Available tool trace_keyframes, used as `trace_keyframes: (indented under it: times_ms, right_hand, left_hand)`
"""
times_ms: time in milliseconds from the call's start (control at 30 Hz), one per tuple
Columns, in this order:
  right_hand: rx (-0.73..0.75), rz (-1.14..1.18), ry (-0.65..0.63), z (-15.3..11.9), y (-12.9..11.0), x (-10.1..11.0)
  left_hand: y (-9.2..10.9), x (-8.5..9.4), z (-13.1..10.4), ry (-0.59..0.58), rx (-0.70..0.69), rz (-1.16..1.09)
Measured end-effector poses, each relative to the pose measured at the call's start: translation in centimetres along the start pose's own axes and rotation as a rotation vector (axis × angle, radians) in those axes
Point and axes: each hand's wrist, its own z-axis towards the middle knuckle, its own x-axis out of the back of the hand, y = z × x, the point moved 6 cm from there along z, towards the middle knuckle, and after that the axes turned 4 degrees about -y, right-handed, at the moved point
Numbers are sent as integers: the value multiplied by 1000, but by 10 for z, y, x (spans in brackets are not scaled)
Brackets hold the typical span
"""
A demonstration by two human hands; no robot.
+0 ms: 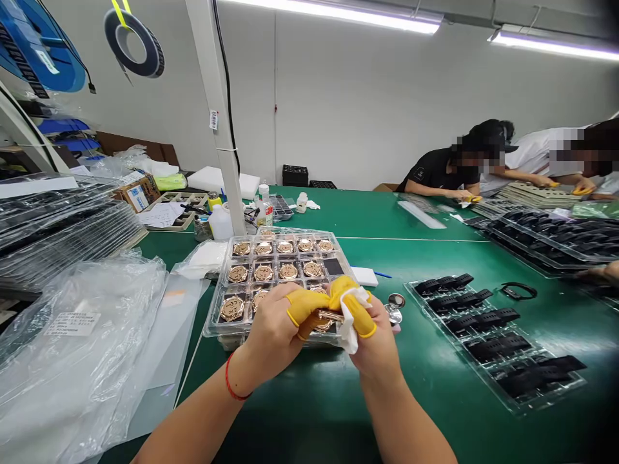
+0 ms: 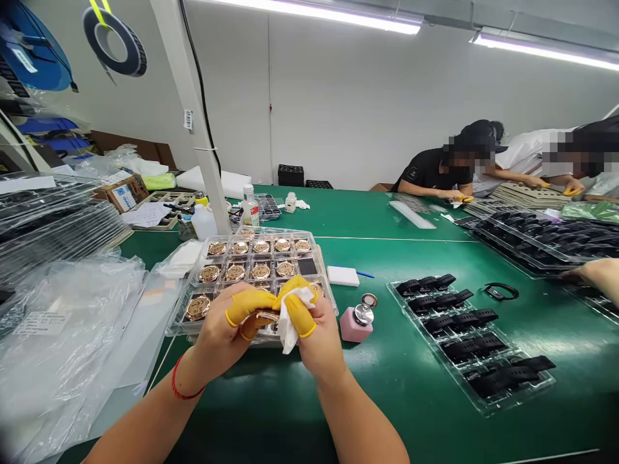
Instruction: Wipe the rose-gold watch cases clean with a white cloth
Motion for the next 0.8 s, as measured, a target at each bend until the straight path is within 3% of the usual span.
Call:
trace_keyframes:
  times_ms: [67,200,300,400,467,667,800]
  right_hand:
    - [-86,32,-58,4,0,0]
    - [-42,67,-61,5,-14,5]
    - [38,-158,-50,-1,-23,3]
    - [228,-481,-6,-8,-33,-1]
    - [288,-551,-4,-10,-34,-3]
    - [172,-229,-110,-1,-20,-16]
    - [316,-241,-10,-3,-13,-17]
  left_hand:
    - [-7,-5,-3,-39,106,-152]
    - [-21,-19,-12,-60,391,-595]
    - [-24,-21,-13,-10,411,-616]
    - [-25,-20,-11,12,362,-614]
    - [-30,-20,-9,15,406,-694]
    - [-34,-34,-10,-31,673,-1103]
    - [-30,-40,-15,38,798,-1164]
